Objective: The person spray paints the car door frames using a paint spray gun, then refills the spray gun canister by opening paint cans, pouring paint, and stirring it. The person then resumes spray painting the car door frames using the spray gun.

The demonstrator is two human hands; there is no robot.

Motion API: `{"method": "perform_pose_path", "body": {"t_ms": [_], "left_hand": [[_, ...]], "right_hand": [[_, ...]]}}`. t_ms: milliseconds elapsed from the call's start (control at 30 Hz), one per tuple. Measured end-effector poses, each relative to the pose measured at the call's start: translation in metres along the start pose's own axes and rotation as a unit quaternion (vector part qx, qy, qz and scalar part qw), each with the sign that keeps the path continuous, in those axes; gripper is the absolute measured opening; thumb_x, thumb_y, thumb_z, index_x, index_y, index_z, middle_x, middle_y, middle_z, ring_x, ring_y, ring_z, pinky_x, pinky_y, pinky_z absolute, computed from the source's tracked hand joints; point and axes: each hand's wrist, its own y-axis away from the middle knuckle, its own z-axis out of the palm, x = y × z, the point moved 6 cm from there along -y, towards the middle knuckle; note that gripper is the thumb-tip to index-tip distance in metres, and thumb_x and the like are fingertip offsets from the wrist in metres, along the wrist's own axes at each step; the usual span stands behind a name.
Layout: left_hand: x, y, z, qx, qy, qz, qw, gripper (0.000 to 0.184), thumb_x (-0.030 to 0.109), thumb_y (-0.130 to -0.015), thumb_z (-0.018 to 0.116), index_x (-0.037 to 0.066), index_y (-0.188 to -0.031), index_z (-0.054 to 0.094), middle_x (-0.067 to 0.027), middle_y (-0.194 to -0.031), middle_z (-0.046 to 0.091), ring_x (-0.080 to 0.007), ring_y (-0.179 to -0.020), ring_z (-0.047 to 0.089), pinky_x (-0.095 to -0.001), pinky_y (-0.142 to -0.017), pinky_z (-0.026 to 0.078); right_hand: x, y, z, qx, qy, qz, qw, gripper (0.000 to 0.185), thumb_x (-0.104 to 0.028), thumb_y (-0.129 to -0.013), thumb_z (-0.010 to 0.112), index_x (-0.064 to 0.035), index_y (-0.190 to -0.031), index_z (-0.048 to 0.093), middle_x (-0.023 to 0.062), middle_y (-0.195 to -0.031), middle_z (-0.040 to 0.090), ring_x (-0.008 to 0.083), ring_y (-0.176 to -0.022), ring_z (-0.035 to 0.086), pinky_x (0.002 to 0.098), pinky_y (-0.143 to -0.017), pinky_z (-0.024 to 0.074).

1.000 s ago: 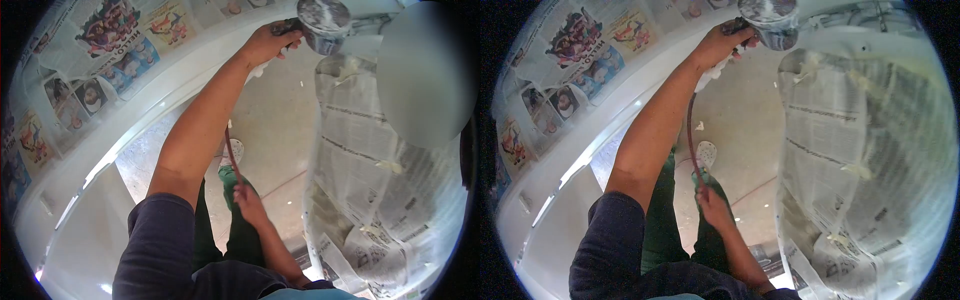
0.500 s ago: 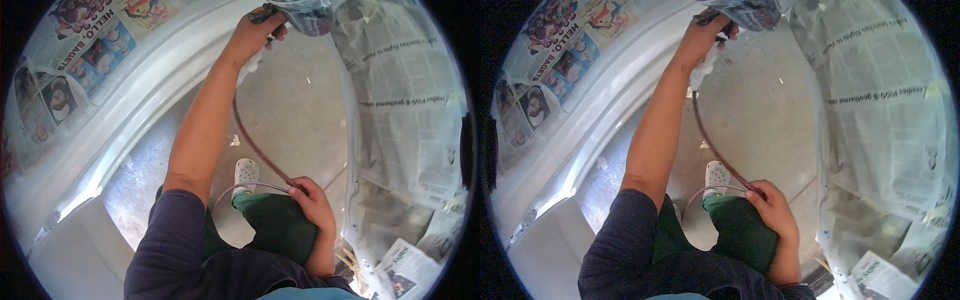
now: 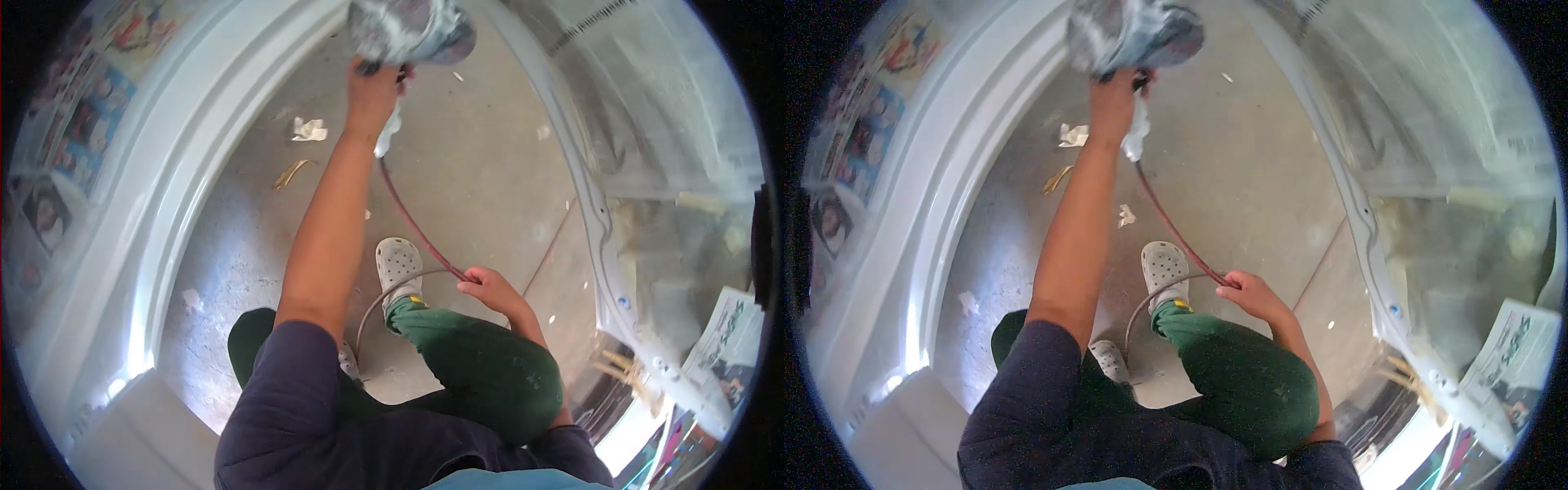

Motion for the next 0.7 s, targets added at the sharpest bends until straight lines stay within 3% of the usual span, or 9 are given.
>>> {"method": "perform_pose_path", "body": {"t_ms": [167, 267, 333, 367, 400, 433, 467, 500, 700], "left_hand": [[-0.002, 0.077, 0.052, -0.083, 0.135, -0.100, 0.982, 0.028, 0.022, -0.092, 0.066, 0.004, -0.113, 0.061, -0.0124, -0.101, 0.066, -0.0181, -0.085, 0.067, -0.0319, -0.066, 0.052], [0.004, 0.133, 0.076, -0.101, 0.223, -0.172, 0.954, 0.036, 0.020, -0.090, 0.068, 0.003, -0.121, 0.060, -0.0160, -0.113, 0.064, -0.0203, -0.094, 0.067, -0.0350, -0.074, 0.054], [0.000, 0.163, 0.092, -0.109, 0.276, -0.231, 0.927, 0.042, 0.020, -0.090, 0.069, 0.002, -0.127, 0.059, -0.0184, -0.121, 0.063, -0.0217, -0.100, 0.067, -0.0370, -0.080, 0.055], [0.017, 0.180, 0.105, -0.011, 0.314, -0.362, 0.878, 0.050, 0.012, -0.083, 0.073, 0.002, -0.130, 0.058, -0.0170, -0.122, 0.065, -0.0213, -0.103, 0.067, -0.0375, -0.087, 0.054], [0.000, 0.192, 0.111, -0.021, 0.317, -0.377, 0.870, 0.050, 0.012, -0.083, 0.073, 0.002, -0.130, 0.058, -0.0170, -0.122, 0.065, -0.0213, -0.103, 0.067, -0.0375, -0.087, 0.054], [-0.002, 0.194, 0.118, -0.168, 0.144, -0.186, 0.958, 0.051, 0.010, -0.081, 0.074, 0.002, -0.130, 0.059, -0.0159, -0.120, 0.066, -0.0220, -0.102, 0.068, -0.0363, -0.086, 0.054], [0.000, 0.206, 0.128, -0.296, -0.039, 0.030, 0.954, 0.052, 0.008, -0.079, 0.075, 0.002, -0.129, 0.059, -0.0147, -0.119, 0.067, -0.0228, -0.101, 0.068, -0.0351, -0.085, 0.054], [0.009, 0.215, 0.142, -0.333, -0.078, 0.110, 0.933, 0.051, 0.010, -0.079, 0.077, 0.004, -0.128, 0.061, -0.0130, -0.115, 0.069, -0.0246, -0.098, 0.069, -0.0331, -0.084, 0.054], [-0.005, 0.254, 0.199, -0.382, -0.059, 0.193, 0.902, 0.058, 0.022, -0.075, 0.081, 0.012, -0.129, 0.061, -0.0070, -0.103, 0.069, -0.0282, -0.088, 0.067, -0.0377, -0.072, 0.055]], "right_hand": [[0.031, 0.020, 0.015, 0.005, 0.134, 0.006, 0.991, 0.033, -0.033, -0.085, 0.069, -0.0016, -0.094, 0.063, 0.0105, -0.082, 0.064, 0.0179, -0.079, 0.059, 0.0339, -0.070, 0.0468], [0.058, 0.028, 0.035, 0.009, 0.137, 0.015, 0.990, 0.033, -0.034, -0.087, 0.065, -0.0032, -0.097, 0.064, 0.0145, -0.083, 0.065, 0.0282, -0.080, 0.063, 0.0410, -0.073, 0.0474], [0.081, 0.022, 0.047, 0.011, 0.119, 0.010, 0.993, 0.032, -0.034, -0.087, 0.064, -0.0034, -0.098, 0.064, 0.0152, -0.084, 0.065, 0.0294, -0.082, 0.064, 0.0417, -0.073, 0.0473], [0.091, 0.027, 0.055, 0.001, 0.112, -0.001, 0.994, 0.031, -0.033, -0.088, 0.063, -0.0036, -0.098, 0.063, 0.0159, -0.085, 0.065, 0.0306, -0.083, 0.064, 0.0423, -0.074, 0.0472], [0.102, 0.036, 0.058, 0.010, 0.102, 0.012, 0.995, 0.031, -0.033, -0.088, 0.063, -0.0036, -0.098, 0.063, 0.0159, -0.085, 0.065, 0.0306, -0.083, 0.064, 0.0423, -0.074, 0.0472], [0.109, 0.044, 0.062, 0.017, 0.095, 0.019, 0.995, 0.031, -0.033, -0.088, 0.063, -0.0036, -0.098, 0.063, 0.0160, -0.085, 0.065, 0.0307, -0.083, 0.064, 0.0423, -0.074, 0.0471], [0.114, 0.049, 0.066, 0.021, 0.091, 0.022, 0.995, 0.031, -0.033, -0.088, 0.063, -0.0036, -0.098, 0.063, 0.0161, -0.085, 0.065, 0.0308, -0.083, 0.064, 0.0423, -0.074, 0.0471], [0.117, 0.050, 0.066, 0.021, 0.092, 0.023, 0.995, 0.031, -0.033, -0.088, 0.063, -0.0036, -0.098, 0.063, 0.0162, -0.085, 0.065, 0.0308, -0.083, 0.064, 0.0423, -0.074, 0.0471], [0.123, 0.041, 0.068, -0.010, 0.117, 0.008, 0.993, 0.031, -0.033, -0.089, 0.062, -0.0036, -0.098, 0.063, 0.0168, -0.086, 0.064, 0.0312, -0.083, 0.063, 0.0423, -0.074, 0.0468]]}}
